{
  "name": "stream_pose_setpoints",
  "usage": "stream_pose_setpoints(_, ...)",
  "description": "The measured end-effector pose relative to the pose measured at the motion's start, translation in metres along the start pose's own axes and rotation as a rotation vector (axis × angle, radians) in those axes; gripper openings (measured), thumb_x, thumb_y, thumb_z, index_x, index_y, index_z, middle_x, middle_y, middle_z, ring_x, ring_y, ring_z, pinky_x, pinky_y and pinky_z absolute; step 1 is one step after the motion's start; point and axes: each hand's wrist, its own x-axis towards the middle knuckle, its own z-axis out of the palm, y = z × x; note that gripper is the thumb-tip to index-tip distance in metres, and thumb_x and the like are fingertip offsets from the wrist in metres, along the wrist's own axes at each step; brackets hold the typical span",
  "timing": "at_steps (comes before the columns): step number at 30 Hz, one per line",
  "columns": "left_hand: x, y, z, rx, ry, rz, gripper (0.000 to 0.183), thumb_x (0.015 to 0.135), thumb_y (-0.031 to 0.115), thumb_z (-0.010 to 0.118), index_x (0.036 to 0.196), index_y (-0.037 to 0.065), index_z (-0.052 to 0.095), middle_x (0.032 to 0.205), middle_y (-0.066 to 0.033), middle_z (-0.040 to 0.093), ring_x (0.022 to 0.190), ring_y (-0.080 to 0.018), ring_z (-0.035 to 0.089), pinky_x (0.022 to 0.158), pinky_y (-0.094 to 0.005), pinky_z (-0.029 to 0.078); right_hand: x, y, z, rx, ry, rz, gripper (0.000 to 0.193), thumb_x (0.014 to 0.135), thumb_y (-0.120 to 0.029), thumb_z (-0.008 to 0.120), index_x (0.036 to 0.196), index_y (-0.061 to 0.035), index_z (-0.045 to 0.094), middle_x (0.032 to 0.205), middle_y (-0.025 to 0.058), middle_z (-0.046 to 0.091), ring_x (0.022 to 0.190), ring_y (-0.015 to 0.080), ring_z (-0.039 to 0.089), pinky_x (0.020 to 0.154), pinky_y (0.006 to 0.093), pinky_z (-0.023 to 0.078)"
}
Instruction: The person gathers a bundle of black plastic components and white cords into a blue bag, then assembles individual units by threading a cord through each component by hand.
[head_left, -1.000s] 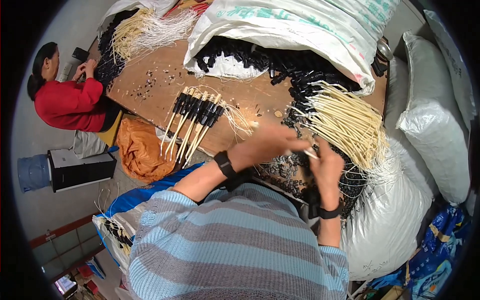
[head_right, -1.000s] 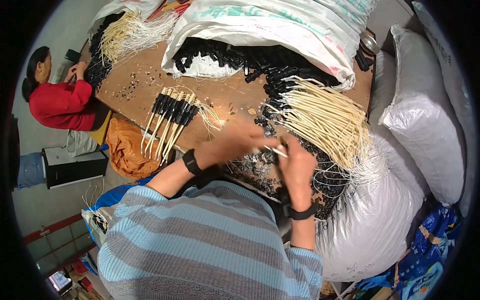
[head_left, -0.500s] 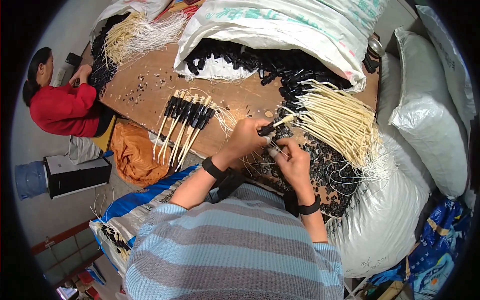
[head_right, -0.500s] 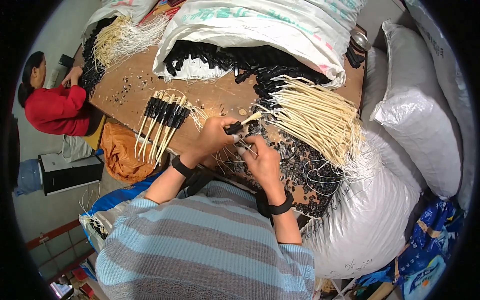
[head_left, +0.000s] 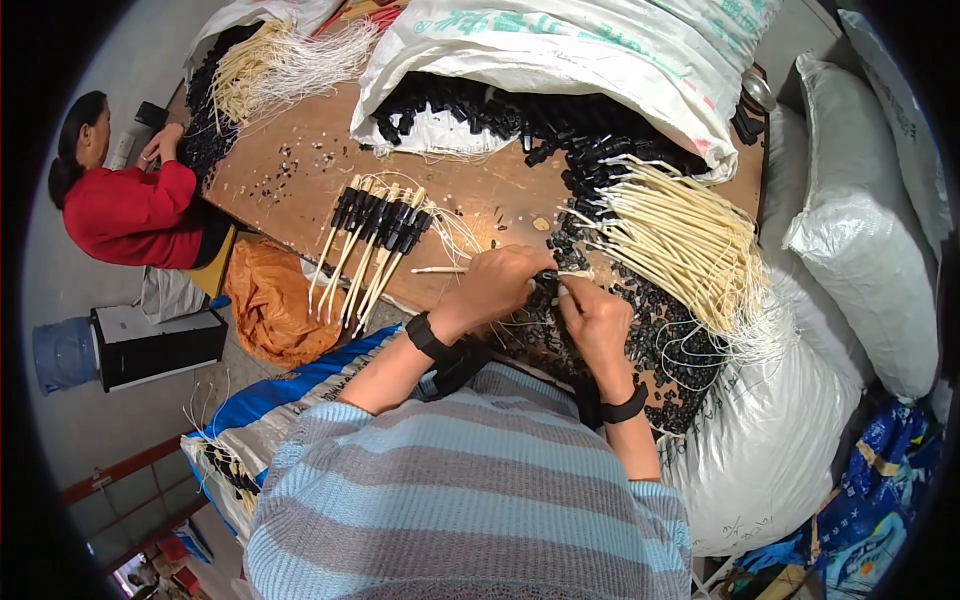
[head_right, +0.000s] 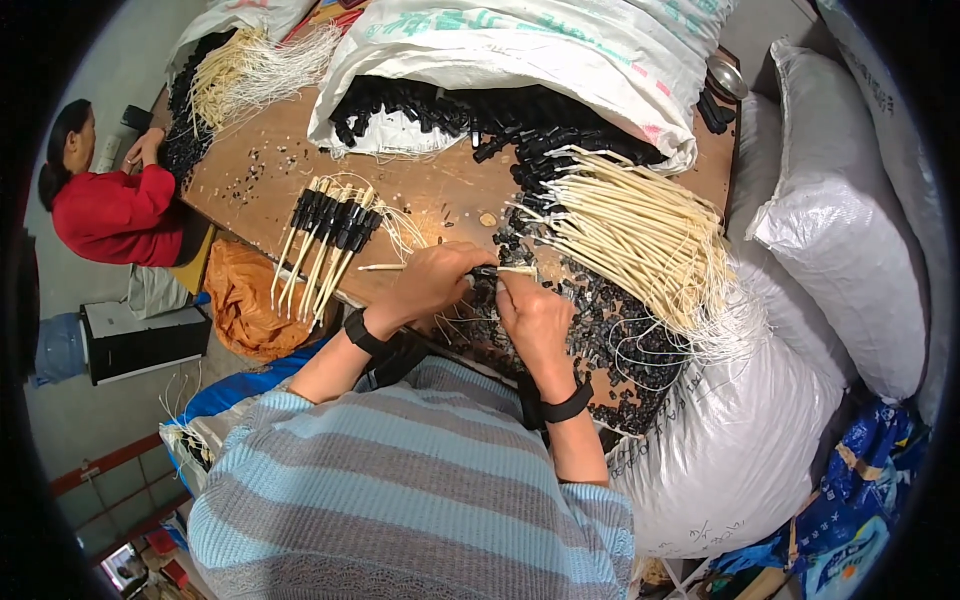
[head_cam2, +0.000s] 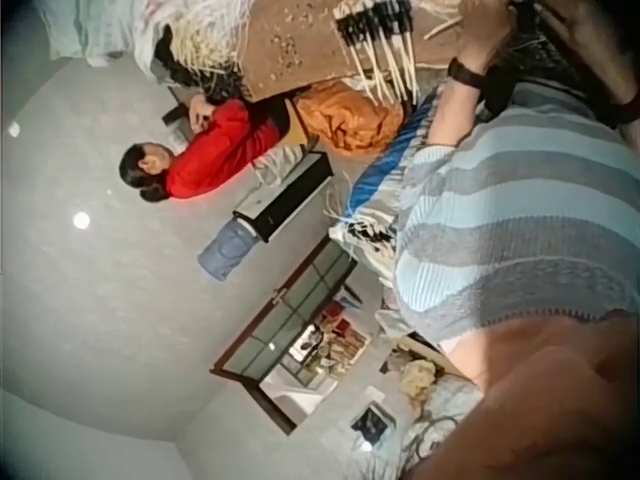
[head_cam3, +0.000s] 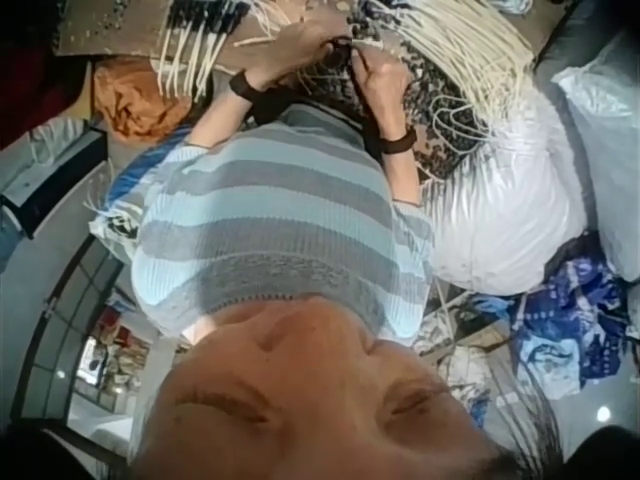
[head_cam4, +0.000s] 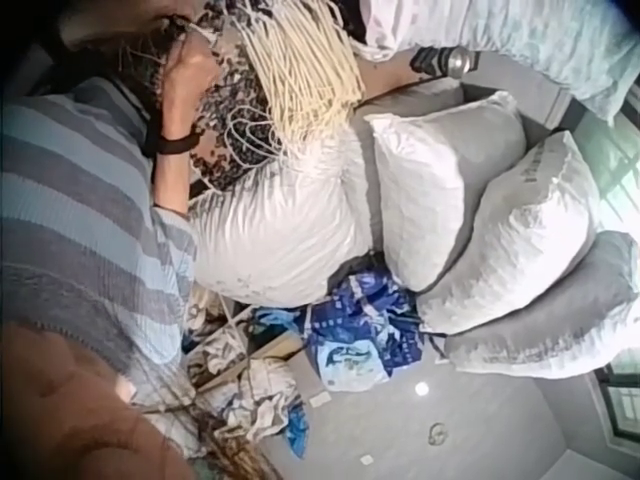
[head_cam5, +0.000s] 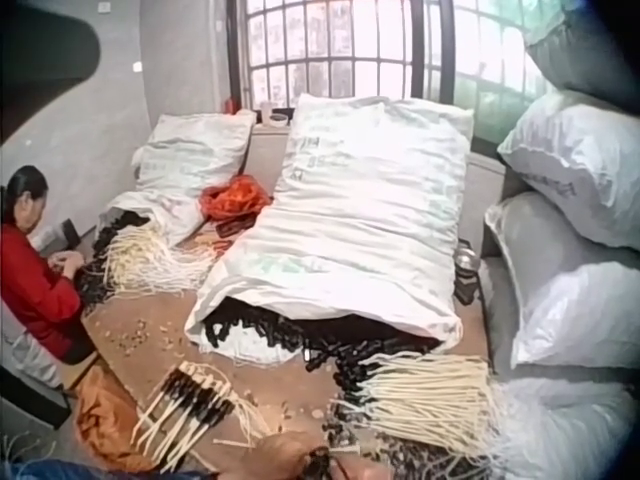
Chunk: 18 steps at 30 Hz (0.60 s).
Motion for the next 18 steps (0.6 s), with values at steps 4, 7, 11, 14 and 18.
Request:
stream_pose_setpoints(4,0.0003,-0.0019,0.0003,-0.003,-0.049,0.005,0.036,0.069,-0.003,0.056,0.101,0.011,0.061,0.086,-0.0115,0.066,0.088,-0.0331,0.063,0.071,-0.0452,0.05,-0.001,-0.0014,0.0022,0.134,-0.017,0.022,0.014,0.081,-0.008,0.064,0.094,-0.0051,0.069,0.074,0.0172,0.065,0.063,0.0327,0.064,0.056,0.0366,0.05)
stream_pose_setpoints(7,0.0056,0.0045,-0.0051,-0.09,-0.277,-0.087,0.04,0.069,-0.002,0.058,0.107,0.01,0.059,0.092,-0.0142,0.065,0.091,-0.0355,0.063,0.072,-0.0443,0.049,0.0001,-0.003,0.0028,0.223,-0.091,0.027,0.015,0.084,-0.009,0.063,0.097,-0.0044,0.066,0.073,0.0181,0.064,0.064,0.034,0.064,0.056,0.0377,0.049)
stream_pose_setpoints(11,0.0042,-0.0007,-0.0018,-0.268,-0.221,-0.087,0.038,0.067,-0.004,0.059,0.102,0.009,0.06,0.089,-0.0125,0.065,0.087,-0.0341,0.062,0.071,-0.0413,0.049,-0.0042,0.0003,0.0062,0.17,-0.12,-0.011,0.014,0.087,-0.009,0.061,0.099,-0.0044,0.063,0.073,0.0181,0.063,0.063,0.0351,0.063,0.055,0.0381,0.048)
stream_pose_setpoints(14,0.0076,0.0026,-0.0048,-0.166,0.09,0.138,0.031,0.063,-0.007,0.061,0.091,0.007,0.062,0.085,-0.0083,0.065,0.081,-0.0297,0.061,0.07,-0.0367,0.048,-0.0036,-0.0006,0.0029,0.133,-0.117,0.006,0.014,0.087,-0.01,0.06,0.1,-0.0041,0.061,0.075,0.0186,0.064,0.068,0.0373,0.064,0.057,0.0413,0.05)
stream_pose_setpoints(18,0.0045,-0.0017,-0.0064,-0.317,0.144,0.225,0.018,0.062,-0.007,0.064,0.075,0.006,0.062,0.08,-0.003,0.064,0.076,-0.0221,0.059,0.068,-0.032,0.047,-0.0045,-0.0032,0.0018,0.33,-0.037,0.067,0.017,0.087,-0.01,0.061,0.102,-0.0035,0.064,0.078,0.0187,0.066,0.072,0.0359,0.066,0.059,0.0386,0.051)
